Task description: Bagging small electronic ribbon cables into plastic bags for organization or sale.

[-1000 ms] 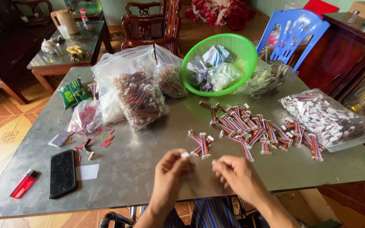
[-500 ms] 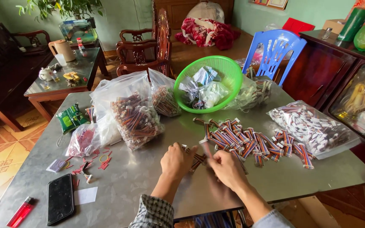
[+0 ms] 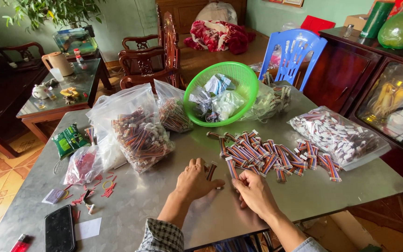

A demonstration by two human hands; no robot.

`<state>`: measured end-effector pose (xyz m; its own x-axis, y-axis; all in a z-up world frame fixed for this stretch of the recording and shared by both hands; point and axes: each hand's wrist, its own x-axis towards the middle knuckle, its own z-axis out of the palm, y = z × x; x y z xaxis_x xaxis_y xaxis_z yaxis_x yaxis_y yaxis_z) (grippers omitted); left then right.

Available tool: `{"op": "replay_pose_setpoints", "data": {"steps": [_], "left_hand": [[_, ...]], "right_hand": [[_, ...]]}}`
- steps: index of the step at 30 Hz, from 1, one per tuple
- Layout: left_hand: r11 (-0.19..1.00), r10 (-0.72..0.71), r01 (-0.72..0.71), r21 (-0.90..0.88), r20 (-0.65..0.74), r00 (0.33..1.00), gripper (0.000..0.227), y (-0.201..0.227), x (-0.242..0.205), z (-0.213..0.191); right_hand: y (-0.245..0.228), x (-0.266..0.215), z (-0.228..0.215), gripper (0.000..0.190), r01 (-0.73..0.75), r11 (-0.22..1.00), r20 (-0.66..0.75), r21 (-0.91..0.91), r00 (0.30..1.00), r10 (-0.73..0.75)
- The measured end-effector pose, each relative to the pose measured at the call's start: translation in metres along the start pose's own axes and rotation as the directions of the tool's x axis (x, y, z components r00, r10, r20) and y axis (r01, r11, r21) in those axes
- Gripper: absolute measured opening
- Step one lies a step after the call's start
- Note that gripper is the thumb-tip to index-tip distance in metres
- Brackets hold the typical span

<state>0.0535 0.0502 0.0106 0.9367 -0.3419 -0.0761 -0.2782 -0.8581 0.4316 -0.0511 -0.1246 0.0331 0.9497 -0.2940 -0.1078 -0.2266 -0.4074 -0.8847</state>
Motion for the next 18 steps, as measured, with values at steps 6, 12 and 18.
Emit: {"op": "replay_pose_setpoints", "data": {"steps": [6, 12, 18], "left_hand": [[0.995, 0.087, -0.071, -0.074, 0.241, 0.967, 0.096, 0.012, -0.011, -0.032], [0.905, 0.382, -0.375, 0.201, 0.006, 0.924, 0.027, -0.018, 0.010, 0.015], [0.979, 0.008, -0.043, -0.200, -0.172, 0.985, 0.019, 0.011, -0.018, -0.003]], "right_hand": [[-0.001, 0.000, -0.001, 0.029, 0.002, 0.999, 0.017, 0.045, 1.000, -0.003], [0.003, 0.002, 0.000, 0.026, -0.019, 0.997, 0.002, 0.076, 1.000, 0.019], [0.005, 0.001, 0.001, 0.026, 0.008, 0.987, -0.033, 0.159, 0.999, -0.003]]}}
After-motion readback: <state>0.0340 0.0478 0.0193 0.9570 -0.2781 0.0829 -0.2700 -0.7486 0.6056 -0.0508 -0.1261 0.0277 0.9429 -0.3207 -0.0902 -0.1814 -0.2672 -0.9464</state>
